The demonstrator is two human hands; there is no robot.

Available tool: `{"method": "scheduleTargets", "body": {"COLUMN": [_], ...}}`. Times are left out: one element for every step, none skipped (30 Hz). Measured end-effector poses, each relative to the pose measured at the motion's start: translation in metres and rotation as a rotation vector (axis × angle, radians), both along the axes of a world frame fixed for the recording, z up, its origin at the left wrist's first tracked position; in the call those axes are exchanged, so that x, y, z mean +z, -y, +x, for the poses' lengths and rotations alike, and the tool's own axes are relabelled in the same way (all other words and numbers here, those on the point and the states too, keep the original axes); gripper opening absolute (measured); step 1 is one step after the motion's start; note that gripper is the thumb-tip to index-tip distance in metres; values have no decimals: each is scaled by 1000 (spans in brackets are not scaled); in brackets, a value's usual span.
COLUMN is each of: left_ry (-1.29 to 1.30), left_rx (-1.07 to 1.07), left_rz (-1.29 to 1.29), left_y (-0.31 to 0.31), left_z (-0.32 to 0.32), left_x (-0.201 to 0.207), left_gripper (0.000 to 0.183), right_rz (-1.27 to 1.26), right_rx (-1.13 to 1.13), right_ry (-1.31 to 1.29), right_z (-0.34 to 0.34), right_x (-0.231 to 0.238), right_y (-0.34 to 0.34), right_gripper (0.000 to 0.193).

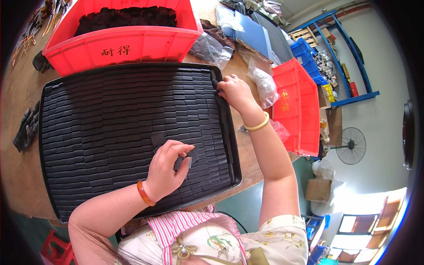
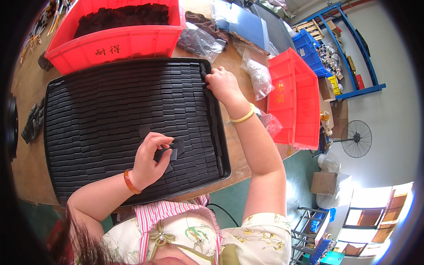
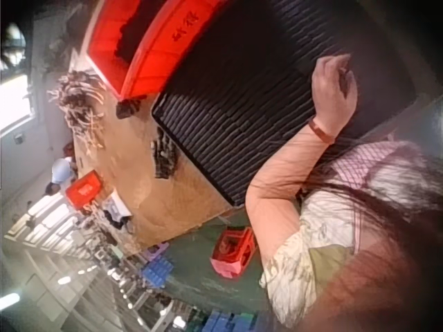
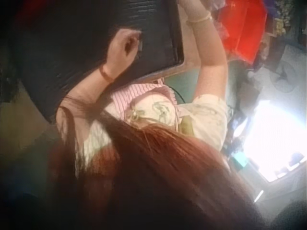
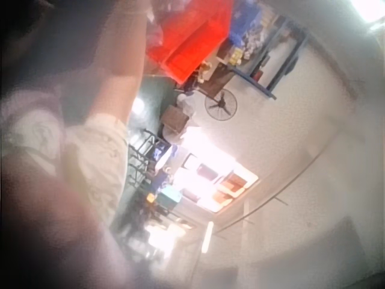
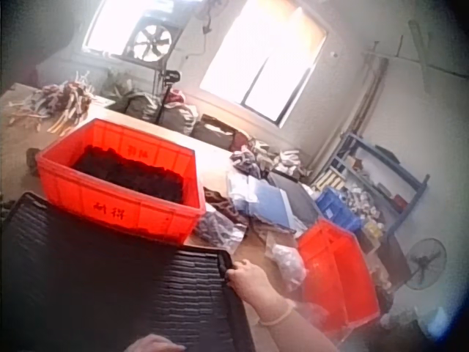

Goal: The person inserts small components into rubber sleeves by hand, arranges them onto a tray, and then carries the tray to a different workstation.

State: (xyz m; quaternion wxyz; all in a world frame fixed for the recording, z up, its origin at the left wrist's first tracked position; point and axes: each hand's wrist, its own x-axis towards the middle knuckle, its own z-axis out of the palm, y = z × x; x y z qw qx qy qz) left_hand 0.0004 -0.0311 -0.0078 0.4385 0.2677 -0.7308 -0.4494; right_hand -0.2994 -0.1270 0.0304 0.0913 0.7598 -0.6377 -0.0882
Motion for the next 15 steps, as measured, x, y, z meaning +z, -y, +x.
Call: {"method": "scheduleTargets", "body": {"left_ry": [2, 2, 0, -2, -2, 0, 1, 0, 4, 7, 8, 6, 5, 5, 5], "left_rx": [0, 1, -2, -5, -4, -7, -9, -10, -10, -10, -9, -11, -12, -13, -13], "left_rz": [2, 2, 0, -2, -1, 0, 2, 2, -2, -7, -7, -5, -3, -2, 4], "left_y": [0, 0, 0, 0, 0, 0, 1, 0, 0, 1, 1, 1, 0, 0, 0], "left_z": [0, 0, 0, 0, 0, 0, 0, 0, 0, 0, 0, 0, 0, 0, 0], "left_x": [0, 0, 0, 0, 0, 0, 0, -1, -1, -2, -2, -2, -2, -1, -1], "left_gripper": [34, 34, 34, 33, 33, 33, 33, 33, 33, 33, 33, 34, 34, 34, 34], "right_rz": [0, -23, -47, -47, -60, -73, -73, -106, -140, -140, -165, -189, -189, -190, -192], "right_rx": [2, -3, -8, -7, -19, -33, -33, -36, -37, -37, -64, -91, -92, -63, -36], "right_ry": [0, -20, -41, -41, -50, -61, -62, -120, -176, -176, -159, -142, -142, -66, 10], "right_z": [1, 3, 4, 3, 3, 2, 2, 3, 4, 6, 7, 8, 9, 9, 10], "right_x": [-1, -4, -5, -6, -7, -7, -7, -8, -8, -8, -8, -7, -6, -5, -4], "right_y": [0, 0, -1, -1, -1, -1, -2, -2, -3, -3, -5, -6, -7, -8, -8], "right_gripper": [15, 14, 14, 14, 14, 13, 13, 11, 10, 10, 9, 9, 9, 13, 17]}}
